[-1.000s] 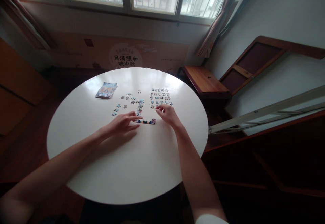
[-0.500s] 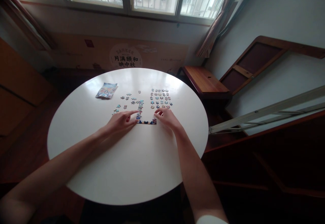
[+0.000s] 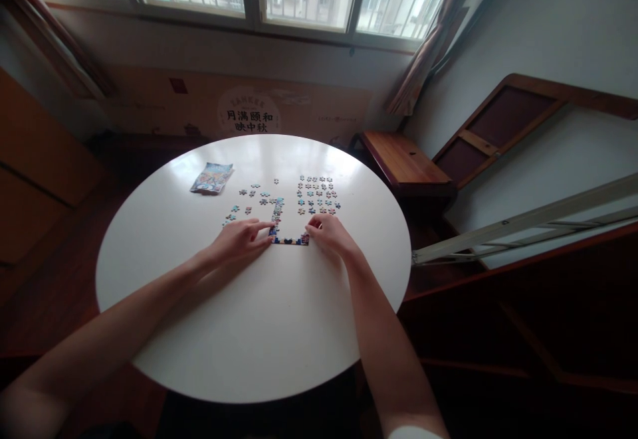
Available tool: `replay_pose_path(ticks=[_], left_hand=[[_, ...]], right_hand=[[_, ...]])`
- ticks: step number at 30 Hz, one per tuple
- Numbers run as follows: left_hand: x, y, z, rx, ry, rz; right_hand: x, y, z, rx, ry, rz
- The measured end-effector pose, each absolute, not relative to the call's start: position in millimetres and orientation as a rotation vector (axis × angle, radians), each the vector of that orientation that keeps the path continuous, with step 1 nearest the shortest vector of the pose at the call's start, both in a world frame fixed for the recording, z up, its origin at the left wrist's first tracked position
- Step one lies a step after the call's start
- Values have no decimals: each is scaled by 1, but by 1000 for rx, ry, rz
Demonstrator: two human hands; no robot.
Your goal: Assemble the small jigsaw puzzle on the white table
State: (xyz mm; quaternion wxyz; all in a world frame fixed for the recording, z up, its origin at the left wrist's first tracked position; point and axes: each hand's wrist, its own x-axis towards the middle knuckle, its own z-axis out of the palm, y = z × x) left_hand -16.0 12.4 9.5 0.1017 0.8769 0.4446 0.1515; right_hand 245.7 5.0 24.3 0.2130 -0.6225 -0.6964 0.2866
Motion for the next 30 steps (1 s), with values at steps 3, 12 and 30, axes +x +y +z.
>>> replay_pose_path(ticks=[3, 12, 30], left_hand=[[-17, 12, 11, 2572, 1302, 443], [-18, 11, 15, 2548, 1289, 427], [-18, 9, 15, 2530, 1289, 475]], right_hand=[[247, 6, 23, -1720, -1939, 810], [248, 5, 24, -1700, -1989, 824], [250, 5, 28, -1659, -2075, 874]])
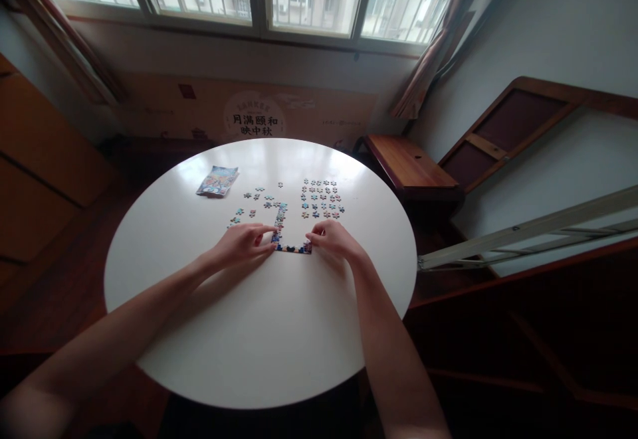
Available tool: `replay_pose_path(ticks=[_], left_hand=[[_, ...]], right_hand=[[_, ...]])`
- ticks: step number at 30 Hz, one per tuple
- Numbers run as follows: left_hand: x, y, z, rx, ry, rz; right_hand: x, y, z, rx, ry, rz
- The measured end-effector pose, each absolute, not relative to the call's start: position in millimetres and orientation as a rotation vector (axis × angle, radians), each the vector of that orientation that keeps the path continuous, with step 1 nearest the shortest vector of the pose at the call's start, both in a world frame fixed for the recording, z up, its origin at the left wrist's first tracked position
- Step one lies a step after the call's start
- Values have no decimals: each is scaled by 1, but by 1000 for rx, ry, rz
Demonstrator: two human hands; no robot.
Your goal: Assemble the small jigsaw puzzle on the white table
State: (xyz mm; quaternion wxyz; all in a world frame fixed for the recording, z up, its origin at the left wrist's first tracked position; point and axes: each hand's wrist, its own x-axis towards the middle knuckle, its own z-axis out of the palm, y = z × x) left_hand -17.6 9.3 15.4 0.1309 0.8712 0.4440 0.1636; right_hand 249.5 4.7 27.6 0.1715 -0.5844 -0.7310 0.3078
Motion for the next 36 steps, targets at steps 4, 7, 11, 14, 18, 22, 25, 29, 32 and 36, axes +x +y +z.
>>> replay_pose_path(ticks=[4, 7, 11, 14, 18, 22, 25, 29, 32, 36], left_hand=[[-17, 10, 16, 2514, 1304, 476], [-17, 10, 15, 2518, 1298, 450], [-16, 10, 13, 2545, 1304, 410], [-16, 11, 12, 2552, 1307, 406], [-17, 11, 12, 2549, 1305, 412], [-17, 11, 14, 2535, 1296, 408], [-17, 11, 14, 2529, 1291, 407], [-18, 11, 13, 2532, 1288, 415], [-18, 12, 12, 2540, 1282, 420], [-18, 12, 12, 2539, 1276, 427]], right_hand=[[248, 5, 27, -1685, -2035, 843], [248, 5, 26, -1687, -2026, 840], [248, 5, 25, -1671, -2025, 844], [248, 5, 25, -1670, -2021, 838], [247, 5, 25, -1669, -2018, 828], [247, 5, 25, -1662, -2014, 832], [247, 5, 24, -1665, -2014, 834], [247, 5, 25, -1675, -2015, 831], [247, 4, 25, -1677, -2015, 828], [246, 4, 25, -1679, -2015, 824]])
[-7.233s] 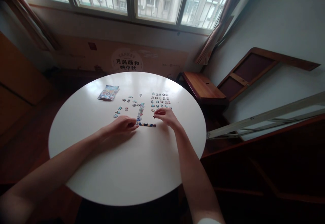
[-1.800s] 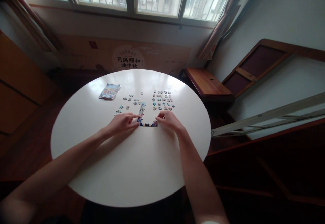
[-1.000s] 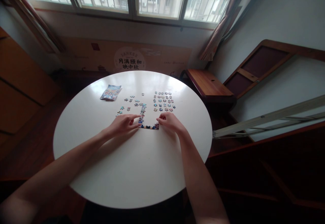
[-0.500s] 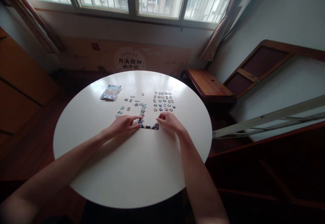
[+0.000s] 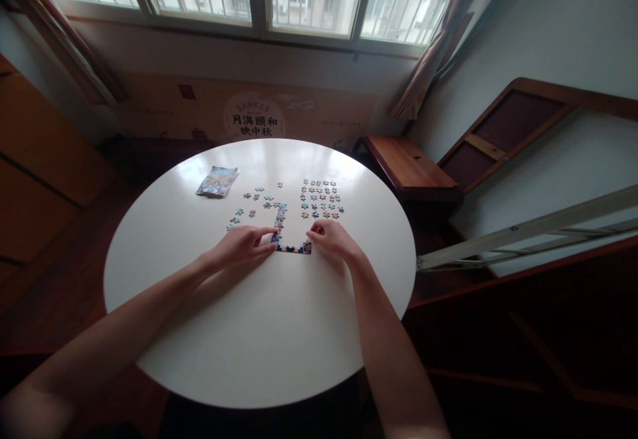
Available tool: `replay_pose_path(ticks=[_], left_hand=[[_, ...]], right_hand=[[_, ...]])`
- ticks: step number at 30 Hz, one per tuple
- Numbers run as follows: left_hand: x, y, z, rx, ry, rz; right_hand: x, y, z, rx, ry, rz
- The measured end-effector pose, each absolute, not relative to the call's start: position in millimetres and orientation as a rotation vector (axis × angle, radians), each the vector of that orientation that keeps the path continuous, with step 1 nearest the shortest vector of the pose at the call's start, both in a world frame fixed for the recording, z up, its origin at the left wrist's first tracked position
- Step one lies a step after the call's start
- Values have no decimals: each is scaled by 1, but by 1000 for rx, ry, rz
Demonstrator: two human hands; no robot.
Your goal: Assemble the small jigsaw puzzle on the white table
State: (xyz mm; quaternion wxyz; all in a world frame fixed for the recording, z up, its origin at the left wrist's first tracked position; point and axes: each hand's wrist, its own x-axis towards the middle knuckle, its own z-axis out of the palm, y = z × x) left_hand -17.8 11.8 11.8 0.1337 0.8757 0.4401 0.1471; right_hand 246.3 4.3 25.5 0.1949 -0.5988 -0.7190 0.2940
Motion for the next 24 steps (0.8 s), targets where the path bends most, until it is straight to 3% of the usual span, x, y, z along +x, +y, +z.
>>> replay_pose_path(ticks=[11, 24], left_hand=[[-17, 12, 13, 2535, 1283, 410], [-18, 10, 18, 2558, 1254, 371]], right_hand=[[246, 4, 23, -1655, -1991, 815], [228, 72, 40, -1539, -2027, 510]])
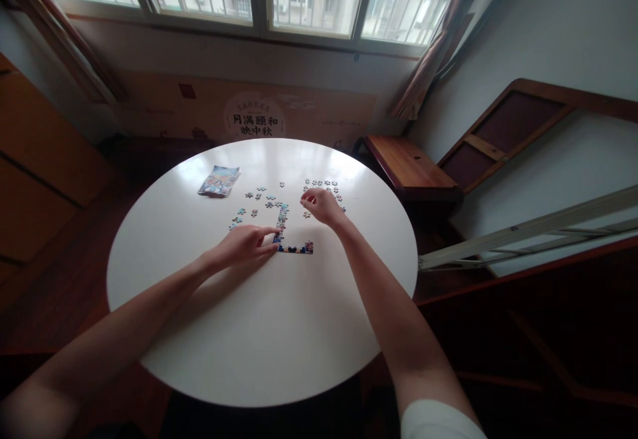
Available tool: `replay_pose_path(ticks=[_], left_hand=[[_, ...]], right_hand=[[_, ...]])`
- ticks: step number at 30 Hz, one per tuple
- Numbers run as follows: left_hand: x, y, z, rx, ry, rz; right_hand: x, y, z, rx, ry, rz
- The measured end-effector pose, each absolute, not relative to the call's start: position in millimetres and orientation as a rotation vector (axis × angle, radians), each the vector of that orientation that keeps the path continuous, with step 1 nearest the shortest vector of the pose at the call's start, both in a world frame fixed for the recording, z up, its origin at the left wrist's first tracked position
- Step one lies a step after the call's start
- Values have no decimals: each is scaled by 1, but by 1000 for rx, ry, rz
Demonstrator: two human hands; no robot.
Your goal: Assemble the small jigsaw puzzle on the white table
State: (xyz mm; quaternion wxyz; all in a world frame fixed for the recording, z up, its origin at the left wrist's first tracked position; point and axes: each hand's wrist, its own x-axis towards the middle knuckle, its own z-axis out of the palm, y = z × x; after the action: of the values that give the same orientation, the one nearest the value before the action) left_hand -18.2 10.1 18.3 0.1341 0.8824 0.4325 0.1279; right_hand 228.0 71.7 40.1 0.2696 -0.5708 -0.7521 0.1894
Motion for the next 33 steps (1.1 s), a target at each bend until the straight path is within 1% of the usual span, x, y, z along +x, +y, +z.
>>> replay_pose_path(ticks=[4, 10, 16, 21, 24, 27, 30, 33], left_hand=[[-19, 11, 16, 2558, 1257, 379], [-19, 14, 15, 2597, 1242, 419], [-19, 18, 12, 2681, 1241, 403], [-20, 20, 10, 2678, 1236, 403], [-20, 20, 10, 2666, 1244, 416], [-20, 19, 10, 2651, 1253, 417], [-19, 19, 11, 2632, 1248, 423], [-19, 18, 11, 2596, 1248, 453]], right_hand=[[206, 112, 44, -1614, -2206, 375], [170, 153, 35, -1890, -2395, 133], [155, 168, 28, -1936, -2440, 85], [156, 172, 30, -1939, -2329, 190], [160, 170, 31, -1895, -2177, 363], [166, 161, 35, -1712, -1987, 539], [179, 141, 42, -1534, -1826, 643], [199, 110, 45, -1377, -1779, 732]])
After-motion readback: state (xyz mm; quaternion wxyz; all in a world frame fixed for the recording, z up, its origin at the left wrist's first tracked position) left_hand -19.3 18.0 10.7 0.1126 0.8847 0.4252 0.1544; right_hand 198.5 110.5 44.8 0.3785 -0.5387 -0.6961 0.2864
